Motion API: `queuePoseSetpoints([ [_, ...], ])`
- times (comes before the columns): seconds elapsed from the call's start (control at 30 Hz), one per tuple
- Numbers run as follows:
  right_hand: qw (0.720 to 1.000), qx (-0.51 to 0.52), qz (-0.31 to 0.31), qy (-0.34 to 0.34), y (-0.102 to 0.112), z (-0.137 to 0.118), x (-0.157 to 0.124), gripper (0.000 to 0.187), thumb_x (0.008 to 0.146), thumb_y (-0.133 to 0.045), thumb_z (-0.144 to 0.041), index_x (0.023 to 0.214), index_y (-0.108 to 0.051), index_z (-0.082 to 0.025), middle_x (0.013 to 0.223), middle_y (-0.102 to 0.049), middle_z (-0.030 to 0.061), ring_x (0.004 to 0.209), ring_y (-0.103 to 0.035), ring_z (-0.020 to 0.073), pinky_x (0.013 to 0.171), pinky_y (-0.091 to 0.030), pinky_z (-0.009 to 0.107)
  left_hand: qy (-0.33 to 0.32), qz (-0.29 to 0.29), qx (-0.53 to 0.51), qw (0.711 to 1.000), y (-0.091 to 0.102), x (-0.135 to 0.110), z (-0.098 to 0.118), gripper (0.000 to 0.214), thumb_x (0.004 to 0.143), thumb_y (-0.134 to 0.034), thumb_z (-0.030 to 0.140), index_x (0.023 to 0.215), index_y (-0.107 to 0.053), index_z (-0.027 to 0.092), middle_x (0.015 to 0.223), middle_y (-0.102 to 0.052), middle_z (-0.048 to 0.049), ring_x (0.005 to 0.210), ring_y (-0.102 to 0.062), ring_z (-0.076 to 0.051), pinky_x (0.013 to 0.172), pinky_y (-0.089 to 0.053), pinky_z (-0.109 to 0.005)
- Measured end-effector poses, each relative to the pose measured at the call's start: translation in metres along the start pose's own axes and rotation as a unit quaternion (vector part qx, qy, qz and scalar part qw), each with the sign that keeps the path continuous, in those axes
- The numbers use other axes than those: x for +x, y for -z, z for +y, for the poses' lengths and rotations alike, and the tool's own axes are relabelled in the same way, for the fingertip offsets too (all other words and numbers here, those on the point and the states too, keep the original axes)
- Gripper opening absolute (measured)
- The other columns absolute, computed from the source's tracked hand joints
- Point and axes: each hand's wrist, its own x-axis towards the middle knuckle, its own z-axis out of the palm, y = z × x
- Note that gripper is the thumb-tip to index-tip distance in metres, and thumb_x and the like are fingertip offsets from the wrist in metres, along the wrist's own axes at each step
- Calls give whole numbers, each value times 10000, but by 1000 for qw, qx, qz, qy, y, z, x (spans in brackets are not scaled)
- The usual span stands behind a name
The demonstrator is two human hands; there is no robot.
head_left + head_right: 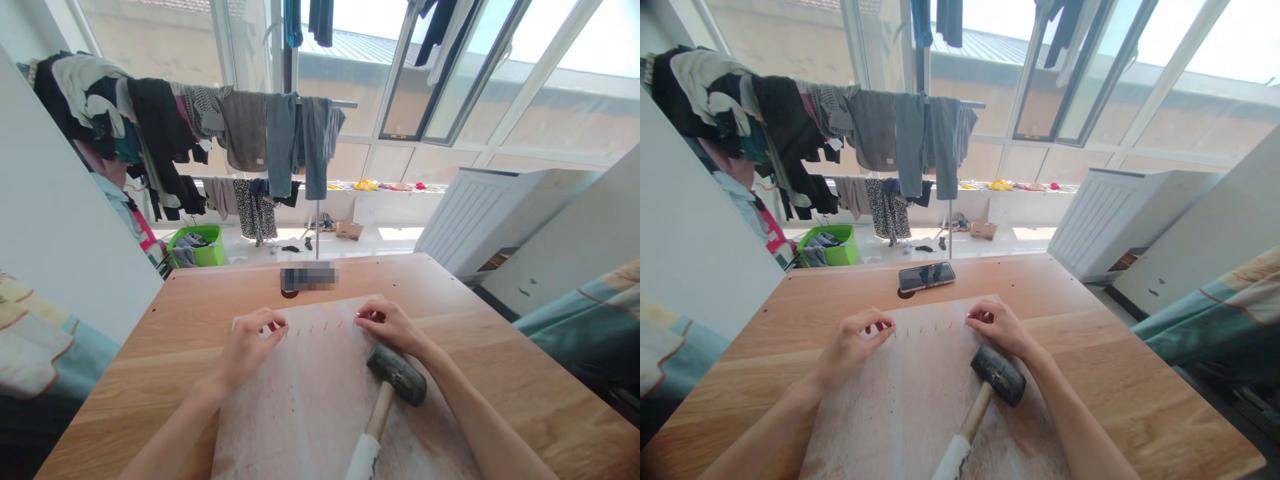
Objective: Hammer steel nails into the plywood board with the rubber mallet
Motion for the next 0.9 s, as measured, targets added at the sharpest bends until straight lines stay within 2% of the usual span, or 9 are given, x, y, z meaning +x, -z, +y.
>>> queuePoseSetpoints([
  [0.2, 1000, 9, 29, 3, -7, 1, -7, 218, 782, -713, -407, 792, -768, -197, 764, -665, 15, 600, -504, 133, 598, -452, 282, 0, -1, -43, 999, -2, 1, -4, 207, 864, -639, 388, 799, -738, 218, 720, -698, 5, 623, -572, -131, 605, -447, -240],
  [0.5, 999, 18, 29, 21, -12, 2, -4, 249, 786, -706, -431, 796, -778, -192, 751, -625, 18, 597, -508, 132, 569, -453, 273, -18, 77, 5, 997, 4, -5, 1, 183, 871, -586, 325, 753, -654, 202, 728, -659, 2, 687, -573, -147, 707, -469, -269],
  [0.67, 999, 13, 36, 23, -12, 2, -4, 246, 794, -702, -440, 792, -758, -200, 774, -623, 15, 594, -492, 127, 572, -455, 272, -24, 34, 51, 998, -1, -6, -1, 178, 873, -587, 314, 762, -676, 208, 750, -676, -2, 677, -581, -145, 692, -474, -269],
  [0.9, 999, -3, 26, 29, -8, 0, -5, 261, 825, -690, -455, 818, -760, -204, 776, -638, 12, 609, -503, 133, 590, -453, 276, -36, -13, 31, 999, -5, -8, -8, 144, 890, -581, 271, 851, -704, 206, 837, -706, -18, 697, -612, -136, 680, -492, -252],
])
